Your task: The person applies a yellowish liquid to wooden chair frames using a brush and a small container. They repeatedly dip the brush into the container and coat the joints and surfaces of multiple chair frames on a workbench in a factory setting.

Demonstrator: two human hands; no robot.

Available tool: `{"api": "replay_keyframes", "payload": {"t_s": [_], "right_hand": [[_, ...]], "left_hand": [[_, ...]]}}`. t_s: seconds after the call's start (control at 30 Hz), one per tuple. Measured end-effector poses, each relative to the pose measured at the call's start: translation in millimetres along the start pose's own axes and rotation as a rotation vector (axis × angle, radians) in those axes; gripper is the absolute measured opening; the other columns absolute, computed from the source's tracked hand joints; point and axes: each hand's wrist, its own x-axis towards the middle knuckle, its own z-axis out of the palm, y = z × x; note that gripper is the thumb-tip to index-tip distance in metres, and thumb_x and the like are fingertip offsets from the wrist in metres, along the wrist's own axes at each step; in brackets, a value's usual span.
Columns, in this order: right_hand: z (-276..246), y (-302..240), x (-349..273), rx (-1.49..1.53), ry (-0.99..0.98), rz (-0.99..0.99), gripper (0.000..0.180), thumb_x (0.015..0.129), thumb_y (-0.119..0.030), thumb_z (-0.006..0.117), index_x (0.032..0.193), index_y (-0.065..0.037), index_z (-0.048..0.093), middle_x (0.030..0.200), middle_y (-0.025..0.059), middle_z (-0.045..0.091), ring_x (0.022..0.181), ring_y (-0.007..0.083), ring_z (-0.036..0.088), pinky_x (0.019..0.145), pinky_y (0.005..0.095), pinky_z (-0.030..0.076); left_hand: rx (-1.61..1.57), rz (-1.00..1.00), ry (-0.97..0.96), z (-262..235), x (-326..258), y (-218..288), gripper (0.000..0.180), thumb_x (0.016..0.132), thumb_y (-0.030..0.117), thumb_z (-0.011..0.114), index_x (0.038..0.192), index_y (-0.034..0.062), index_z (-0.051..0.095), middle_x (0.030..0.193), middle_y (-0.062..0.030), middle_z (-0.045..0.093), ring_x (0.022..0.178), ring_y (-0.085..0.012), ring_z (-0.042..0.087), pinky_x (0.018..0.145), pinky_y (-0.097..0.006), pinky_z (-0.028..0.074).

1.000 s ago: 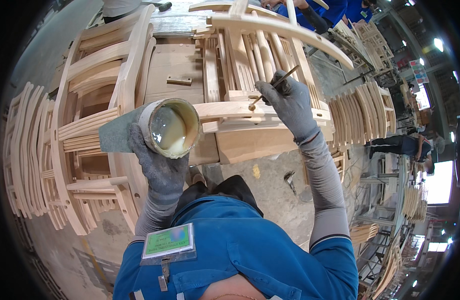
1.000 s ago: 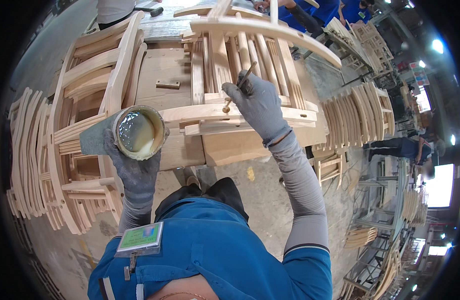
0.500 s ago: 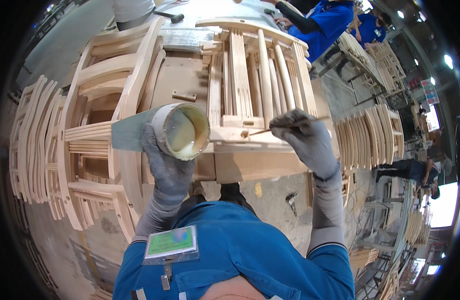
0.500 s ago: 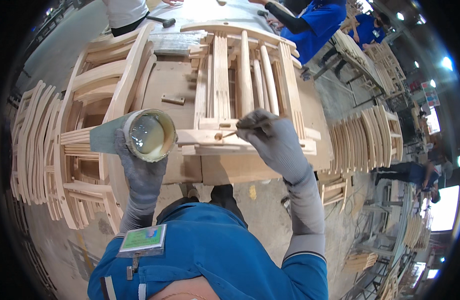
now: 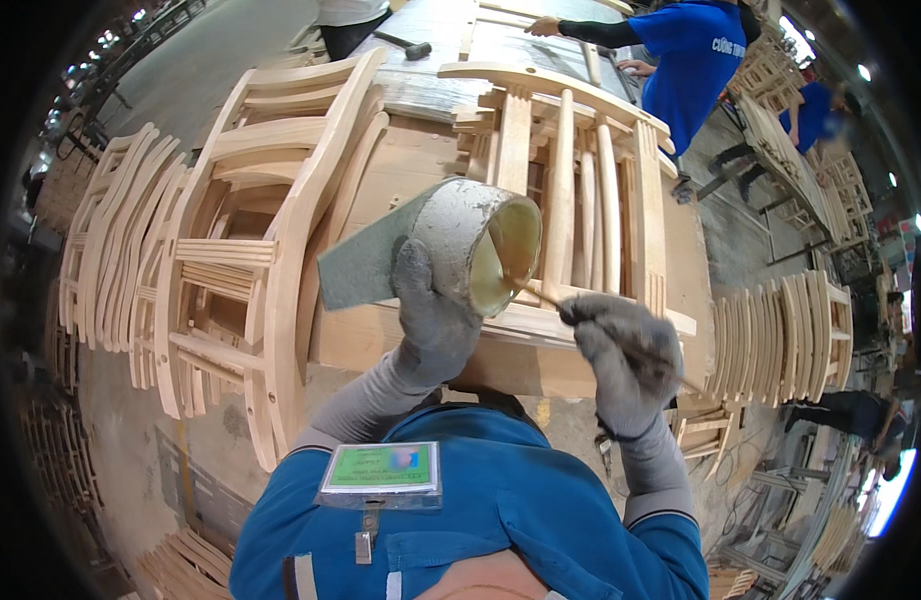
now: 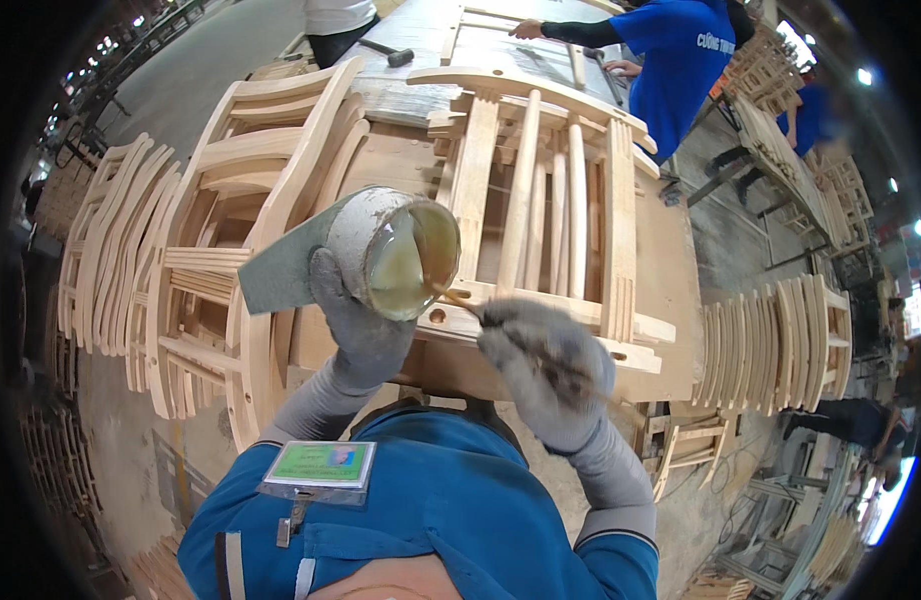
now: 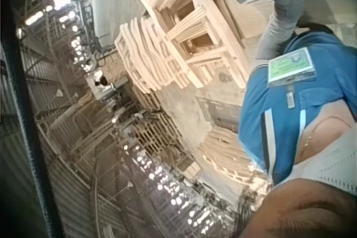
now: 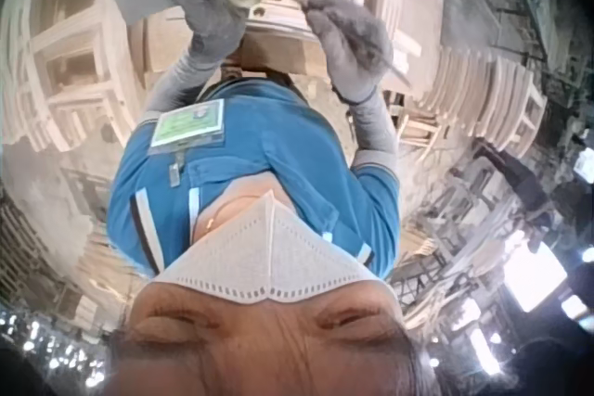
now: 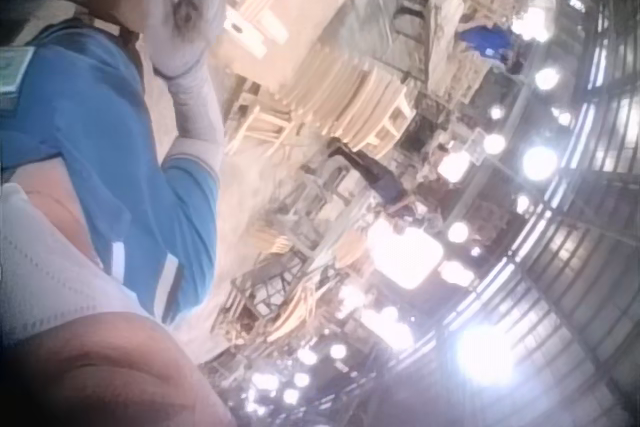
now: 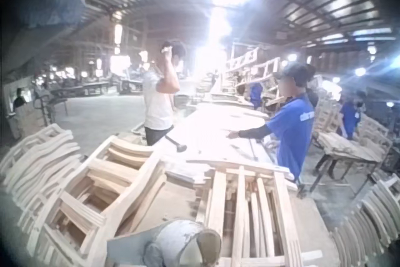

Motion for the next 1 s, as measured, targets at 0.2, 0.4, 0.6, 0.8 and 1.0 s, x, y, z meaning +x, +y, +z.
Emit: {"api": "replay_keyframes", "payload": {"t_s": [0.2, 0.4, 0.6, 0.8, 1.0], "right_hand": [[-14, -3, -22, -0.012, -0.119, -0.1, 0.024, 0.075, 0.004, 0.066, 0.094, -0.005, 0.056, 0.096, 0.0215, 0.063, 0.095, 0.0329, 0.062, 0.082, 0.0398, 0.051], [-13, 11, -7, 0.294, -0.039, 0.037, 0.022, 0.076, 0.008, 0.063, 0.093, -0.003, 0.053, 0.102, 0.0243, 0.06, 0.097, 0.0337, 0.061, 0.083, 0.0427, 0.051], [-23, 21, 22, 0.292, -0.032, -0.009, 0.022, 0.077, 0.009, 0.061, 0.095, -0.001, 0.053, 0.098, 0.0226, 0.062, 0.089, 0.0308, 0.064, 0.073, 0.0358, 0.056], [-58, 74, 191, 0.116, -0.084, 0.0, 0.01, 0.086, -0.006, 0.056, 0.093, 0.001, 0.057, 0.087, 0.0096, 0.064, 0.081, 0.0163, 0.063, 0.074, 0.028, 0.053], [-77, 190, 341, -0.23, -0.065, 0.204, 0.032, 0.079, -0.025, 0.065, 0.087, 0.005, 0.059, 0.068, 0.008, 0.061, 0.055, 0.0109, 0.058, 0.049, 0.023, 0.048]], "left_hand": [[-0.032, 0.057, 0.197, 11, 10, -3, 0.061, 0.089, 0.043, 0.042, 0.134, 0.0051, 0.026, 0.129, -0.0118, 0.04, 0.119, -0.025, 0.042, 0.101, -0.04, 0.033], [-0.413, -0.133, 0.097, 11, 11, -1, 0.068, 0.087, 0.031, 0.055, 0.138, 0.0044, 0.018, 0.129, -0.0142, 0.038, 0.12, -0.0265, 0.041, 0.103, -0.038, 0.029], [0.186, 0.06, 0.19, 7, 28, -17, 0.053, 0.093, 0.045, 0.04, 0.131, 0.0082, 0.034, 0.126, -0.0076, 0.045, 0.117, -0.0196, 0.044, 0.099, -0.035, 0.038], [-0.011, 0.08, 0.309, 0, 43, -9, 0.05, 0.094, 0.044, 0.034, 0.126, 0.006, 0.043, 0.122, -0.0083, 0.051, 0.114, -0.021, 0.049, 0.098, -0.036, 0.039], [0.008, 0.16, 0.313, -13, 41, 2, 0.048, 0.094, 0.042, 0.036, 0.127, 0.007, 0.042, 0.125, -0.0077, 0.049, 0.116, -0.022, 0.047, 0.098, -0.038, 0.039]]}}
